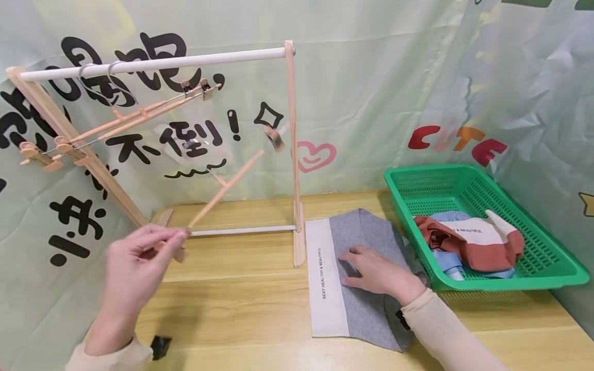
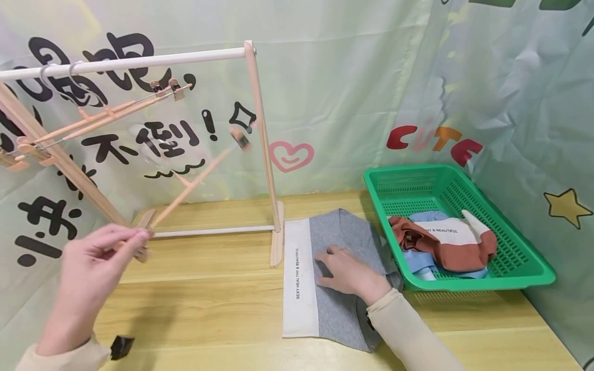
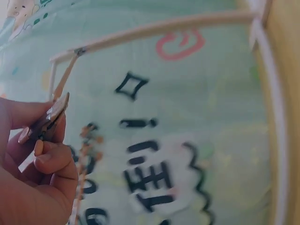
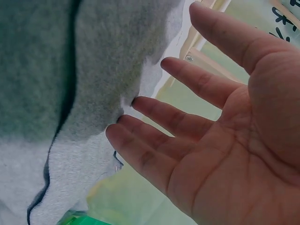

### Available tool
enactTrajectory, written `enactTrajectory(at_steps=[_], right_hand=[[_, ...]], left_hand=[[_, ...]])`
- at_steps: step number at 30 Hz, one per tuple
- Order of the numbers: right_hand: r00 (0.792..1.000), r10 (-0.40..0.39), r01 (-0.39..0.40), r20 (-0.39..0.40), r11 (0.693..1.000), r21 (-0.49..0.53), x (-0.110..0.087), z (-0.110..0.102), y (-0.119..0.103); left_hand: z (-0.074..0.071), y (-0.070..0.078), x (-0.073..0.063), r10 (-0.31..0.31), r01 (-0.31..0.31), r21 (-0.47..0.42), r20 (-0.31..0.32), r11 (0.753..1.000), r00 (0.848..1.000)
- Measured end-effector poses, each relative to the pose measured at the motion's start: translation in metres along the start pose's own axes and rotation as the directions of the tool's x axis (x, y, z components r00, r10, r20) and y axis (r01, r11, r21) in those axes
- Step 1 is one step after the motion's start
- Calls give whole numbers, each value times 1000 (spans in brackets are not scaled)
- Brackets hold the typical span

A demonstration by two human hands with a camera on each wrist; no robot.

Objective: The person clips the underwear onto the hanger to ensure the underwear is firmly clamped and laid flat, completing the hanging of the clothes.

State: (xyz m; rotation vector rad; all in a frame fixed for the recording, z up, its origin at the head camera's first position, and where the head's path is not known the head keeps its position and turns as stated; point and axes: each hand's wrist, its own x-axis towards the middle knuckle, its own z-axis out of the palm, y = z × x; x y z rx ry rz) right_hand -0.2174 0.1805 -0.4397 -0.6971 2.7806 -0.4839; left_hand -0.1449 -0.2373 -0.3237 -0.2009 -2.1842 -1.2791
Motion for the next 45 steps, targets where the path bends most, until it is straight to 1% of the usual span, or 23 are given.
enactTrajectory(at_steps=[3,4,6,8,11,12,15,16,18,19,21,25,26,28,30,32,35,38,40,41,43,44,45], right_hand=[[1000,3,-3,8,1000,0,0,1,1],[1000,4,-4,11,1000,0,-1,1,0],[1000,11,-11,19,1000,6,-1,1,0],[1000,18,-18,26,1000,11,-1,2,0],[999,31,-31,31,999,26,-1,2,1],[999,33,-34,32,999,27,-1,2,1],[999,37,-38,33,999,33,-2,3,2],[999,36,-37,33,999,32,-2,3,2],[999,34,-35,32,999,33,-2,4,2],[999,31,-32,32,999,32,-2,4,2],[999,34,-35,30,999,40,-2,4,2],[999,28,-29,31,999,38,-2,4,2],[999,29,-31,30,999,43,-2,4,2],[999,24,-25,29,999,38,-3,3,2],[999,26,-28,30,999,44,-3,3,2],[999,27,-28,31,999,41,-3,2,2],[999,23,-24,31,999,35,-4,2,2],[999,18,-19,31,999,32,-3,1,1],[999,14,-15,32,999,32,-3,0,1],[999,14,-15,33,999,33,-3,0,2],[999,10,-11,35,999,33,-4,0,3],[999,7,-8,34,999,32,-4,-1,3],[999,3,-4,33,999,32,-4,-1,4]], left_hand=[[15,-12,-23,-15,22,-53,116,998,993],[20,-16,-31,-38,47,-56,150,997,988],[32,-26,-48,-94,106,-43,218,993,971],[44,-35,-62,-161,169,-7,263,986,951],[60,-47,-79,-273,273,44,296,961,915],[65,-50,-82,-309,307,58,306,950,900],[77,-59,-90,-399,395,83,334,915,854],[80,-61,-91,-417,414,86,342,906,842],[87,-66,-93,-445,440,98,347,893,826],[90,-67,-94,-457,451,103,343,887,821],[96,-69,-95,-474,462,117,327,879,818],[106,-67,-98,-495,475,143,314,868,810],[108,-66,-99,-495,471,154,321,868,807],[110,-64,-99,-493,461,178,357,870,793],[111,-63,-99,-475,435,193,427,879,769],[112,-63,-98,-447,406,197,514,892,732],[115,-63,-97,-381,351,179,630,919,676],[121,-59,-94,-327,310,159,708,937,626],[123,-56,-92,-310,319,136,742,938,595],[125,-55,-92,-305,332,122,754,935,582],[126,-51,-94,-311,370,101,762,923,568],[126,-49,-96,-319,389,94,759,916,567],[125,-46,-98,-327,407,87,754,909,570]])
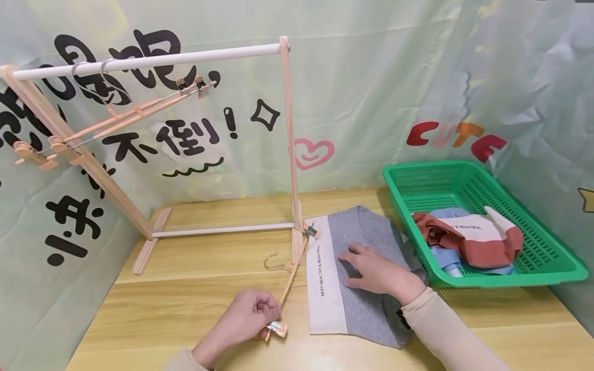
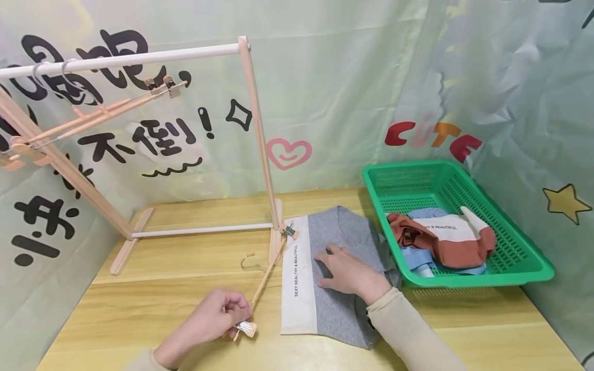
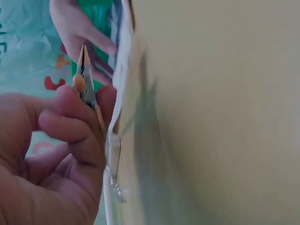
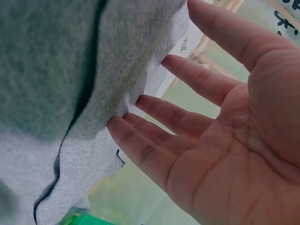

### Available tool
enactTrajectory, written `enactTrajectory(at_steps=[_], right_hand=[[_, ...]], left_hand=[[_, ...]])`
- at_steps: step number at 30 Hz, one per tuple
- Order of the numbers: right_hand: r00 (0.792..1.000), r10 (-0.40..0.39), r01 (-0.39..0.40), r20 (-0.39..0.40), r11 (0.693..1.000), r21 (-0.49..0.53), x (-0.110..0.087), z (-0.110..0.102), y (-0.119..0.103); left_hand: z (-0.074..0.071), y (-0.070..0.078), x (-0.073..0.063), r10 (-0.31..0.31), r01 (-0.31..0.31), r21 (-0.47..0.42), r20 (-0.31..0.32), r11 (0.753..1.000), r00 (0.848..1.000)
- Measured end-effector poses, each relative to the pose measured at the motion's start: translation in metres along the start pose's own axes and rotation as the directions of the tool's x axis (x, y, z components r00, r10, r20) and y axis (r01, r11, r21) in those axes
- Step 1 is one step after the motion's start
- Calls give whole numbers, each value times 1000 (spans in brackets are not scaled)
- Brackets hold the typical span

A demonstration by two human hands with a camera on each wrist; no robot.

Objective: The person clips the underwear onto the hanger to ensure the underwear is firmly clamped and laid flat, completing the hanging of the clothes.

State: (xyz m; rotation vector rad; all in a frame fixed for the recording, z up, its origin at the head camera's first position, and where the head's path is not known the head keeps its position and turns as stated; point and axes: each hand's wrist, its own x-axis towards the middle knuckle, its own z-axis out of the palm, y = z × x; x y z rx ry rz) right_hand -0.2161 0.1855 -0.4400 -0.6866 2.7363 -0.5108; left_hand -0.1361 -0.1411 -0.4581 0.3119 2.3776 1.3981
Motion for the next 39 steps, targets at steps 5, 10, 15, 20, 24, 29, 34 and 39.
enactTrajectory(at_steps=[5,10,15,20,24,29,34,39], right_hand=[[1000,-15,15,3,1000,3,1,0,-1],[1000,-2,3,14,1000,-8,2,-1,-2],[1000,-3,3,21,1000,-10,1,-1,-2],[1000,-2,2,15,1000,-8,0,-3,-2],[1000,-1,1,25,1000,-5,-1,-4,-2],[1000,-10,10,16,1000,-17,-2,-3,-2],[999,-32,32,-3,999,-30,-3,6,-9],[994,-110,110,21,994,-18,-4,15,-27]], left_hand=[[13,2,-17,-51,47,-47,-75,998,996],[27,7,-21,-79,67,-119,-102,991,992],[37,15,-23,-85,73,-169,-68,983,994],[41,21,-30,-87,74,-211,-54,975,995],[42,22,-37,-57,40,-214,-73,976,996],[43,20,-32,-62,39,-241,-88,970,994],[41,18,-12,-74,48,-220,-110,974,991],[39,15,3,-75,53,-189,-112,981,991]])
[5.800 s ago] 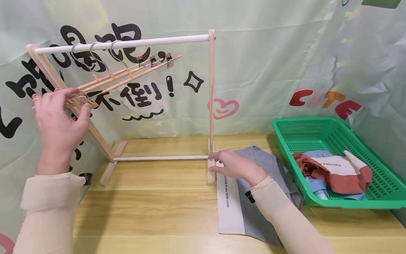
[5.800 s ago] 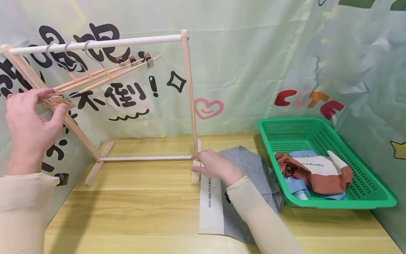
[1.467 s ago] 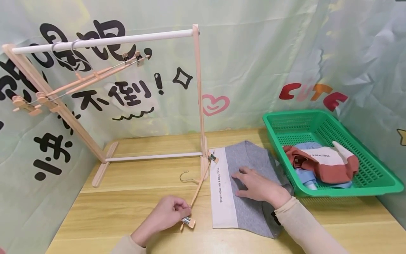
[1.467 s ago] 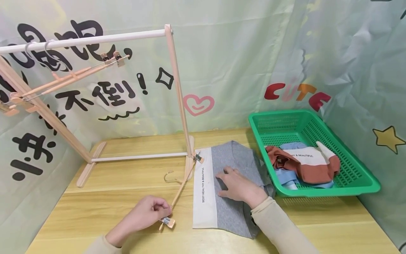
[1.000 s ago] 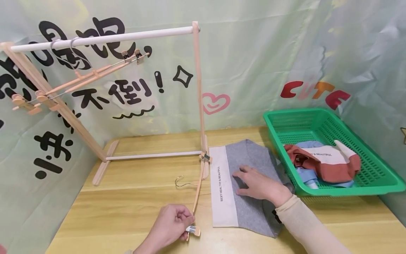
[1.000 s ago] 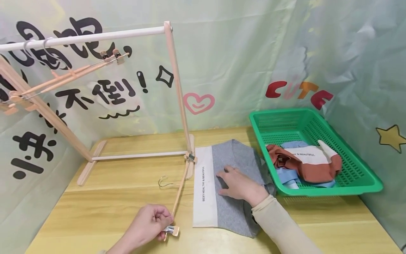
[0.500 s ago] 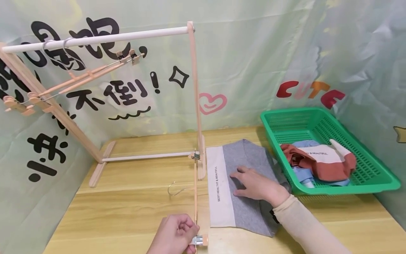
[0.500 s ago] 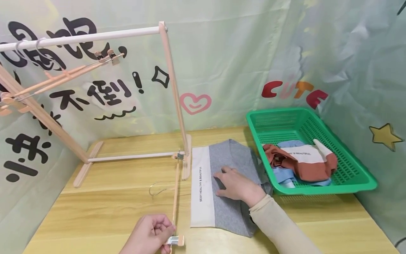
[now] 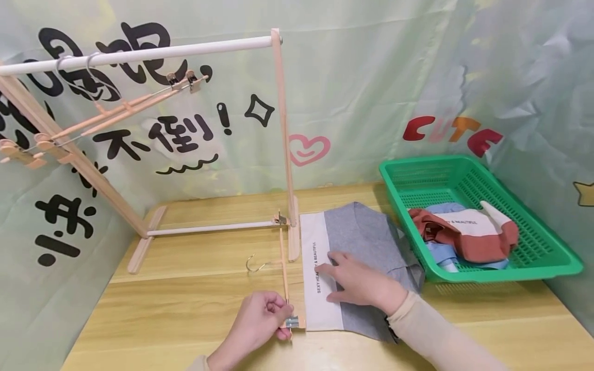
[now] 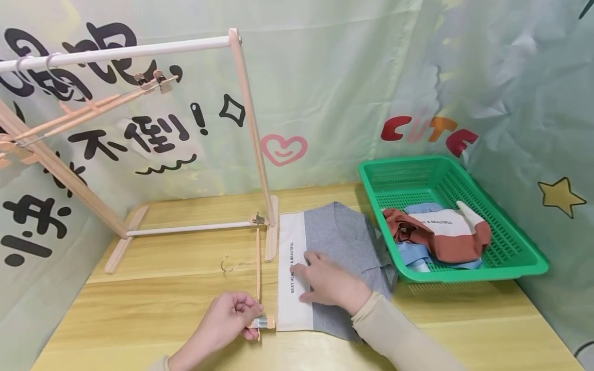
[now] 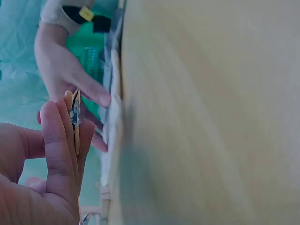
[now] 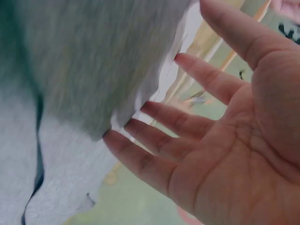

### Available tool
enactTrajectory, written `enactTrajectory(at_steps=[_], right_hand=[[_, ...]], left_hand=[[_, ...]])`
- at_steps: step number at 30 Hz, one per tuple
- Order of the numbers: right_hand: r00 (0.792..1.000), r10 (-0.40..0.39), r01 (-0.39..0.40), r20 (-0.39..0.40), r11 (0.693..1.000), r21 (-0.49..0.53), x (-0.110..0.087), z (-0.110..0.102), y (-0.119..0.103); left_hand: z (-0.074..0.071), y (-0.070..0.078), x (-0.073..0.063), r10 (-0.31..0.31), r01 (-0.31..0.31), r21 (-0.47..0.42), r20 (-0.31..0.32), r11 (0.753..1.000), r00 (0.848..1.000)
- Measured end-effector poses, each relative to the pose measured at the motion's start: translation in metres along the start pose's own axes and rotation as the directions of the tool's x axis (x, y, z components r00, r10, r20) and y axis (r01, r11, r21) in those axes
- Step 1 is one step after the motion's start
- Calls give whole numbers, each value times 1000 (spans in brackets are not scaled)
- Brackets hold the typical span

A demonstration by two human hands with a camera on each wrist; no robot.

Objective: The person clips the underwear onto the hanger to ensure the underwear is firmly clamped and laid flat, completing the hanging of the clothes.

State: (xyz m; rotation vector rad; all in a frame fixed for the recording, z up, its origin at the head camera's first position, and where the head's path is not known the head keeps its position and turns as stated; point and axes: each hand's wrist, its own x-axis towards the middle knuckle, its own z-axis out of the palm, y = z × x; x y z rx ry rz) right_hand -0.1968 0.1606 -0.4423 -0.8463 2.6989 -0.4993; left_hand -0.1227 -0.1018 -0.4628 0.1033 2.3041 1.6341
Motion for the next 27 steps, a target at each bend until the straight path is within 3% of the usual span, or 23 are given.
enactTrajectory(at_steps=[7,17,23,27], right_hand=[[999,-37,35,-23,998,-53,-3,3,-9],[995,-95,92,-35,992,-82,-5,5,-8],[980,-190,181,-54,974,-138,-11,3,-23],[969,-244,237,-26,957,-166,-15,6,-35]], left_hand=[[-3,-2,13,-10,8,62,25,998,1000],[-6,-4,14,25,-38,149,88,988,996],[-16,-3,12,25,-39,66,201,997,979],[-24,-5,11,13,-24,42,245,999,969]])
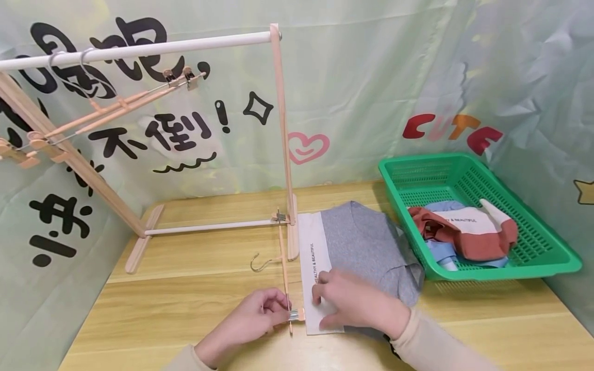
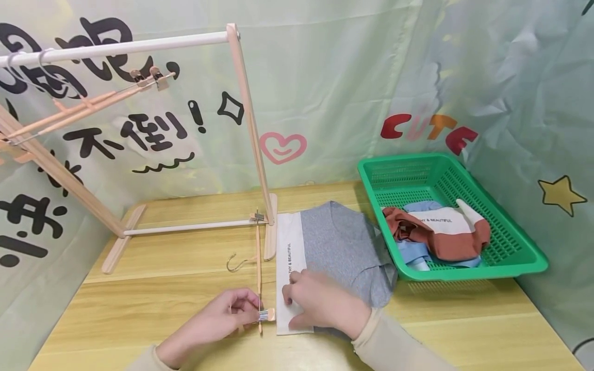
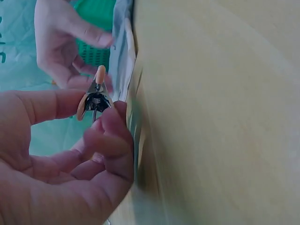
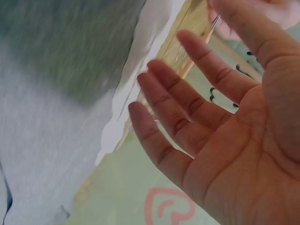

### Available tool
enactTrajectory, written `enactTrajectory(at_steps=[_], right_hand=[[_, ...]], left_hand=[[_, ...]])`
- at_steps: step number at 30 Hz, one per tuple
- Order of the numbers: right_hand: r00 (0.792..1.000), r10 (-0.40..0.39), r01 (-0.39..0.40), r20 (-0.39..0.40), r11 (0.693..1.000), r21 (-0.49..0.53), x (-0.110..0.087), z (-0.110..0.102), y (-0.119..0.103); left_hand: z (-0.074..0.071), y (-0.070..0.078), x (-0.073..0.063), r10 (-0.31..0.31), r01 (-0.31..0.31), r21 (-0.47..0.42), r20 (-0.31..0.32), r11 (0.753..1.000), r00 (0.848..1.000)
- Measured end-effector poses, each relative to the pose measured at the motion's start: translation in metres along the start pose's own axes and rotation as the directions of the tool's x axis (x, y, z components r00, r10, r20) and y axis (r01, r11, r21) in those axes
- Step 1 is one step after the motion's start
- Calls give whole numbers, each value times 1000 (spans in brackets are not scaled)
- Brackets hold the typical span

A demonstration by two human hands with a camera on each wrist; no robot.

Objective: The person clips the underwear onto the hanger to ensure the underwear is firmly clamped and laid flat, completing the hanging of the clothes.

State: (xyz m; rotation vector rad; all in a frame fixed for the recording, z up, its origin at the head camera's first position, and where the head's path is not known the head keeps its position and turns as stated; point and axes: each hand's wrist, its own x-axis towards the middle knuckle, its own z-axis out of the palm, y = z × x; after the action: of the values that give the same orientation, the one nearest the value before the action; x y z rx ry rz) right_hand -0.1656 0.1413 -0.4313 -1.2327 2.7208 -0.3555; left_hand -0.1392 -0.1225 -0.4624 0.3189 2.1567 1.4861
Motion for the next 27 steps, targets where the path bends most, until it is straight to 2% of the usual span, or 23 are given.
enactTrajectory(at_steps=[4,8,12,16,20,27], right_hand=[[999,-29,29,42,999,-18,1,5,-10],[997,-28,29,71,1000,-13,3,11,-15],[997,-59,59,53,998,9,4,16,-15],[996,-92,91,18,996,7,5,19,-13],[996,-87,87,7,996,-11,5,21,-14],[996,-85,85,-1,996,-30,6,24,-14]], left_hand=[[-5,-2,-1,-11,11,-12,19,1000,1000],[-8,-3,0,-25,28,-73,44,997,999],[-9,-4,1,-43,51,-138,60,989,997],[-10,-5,3,-77,83,-172,40,982,996],[-11,-6,5,-115,117,-158,20,980,993],[-13,-8,6,-156,160,-131,44,978,987]])
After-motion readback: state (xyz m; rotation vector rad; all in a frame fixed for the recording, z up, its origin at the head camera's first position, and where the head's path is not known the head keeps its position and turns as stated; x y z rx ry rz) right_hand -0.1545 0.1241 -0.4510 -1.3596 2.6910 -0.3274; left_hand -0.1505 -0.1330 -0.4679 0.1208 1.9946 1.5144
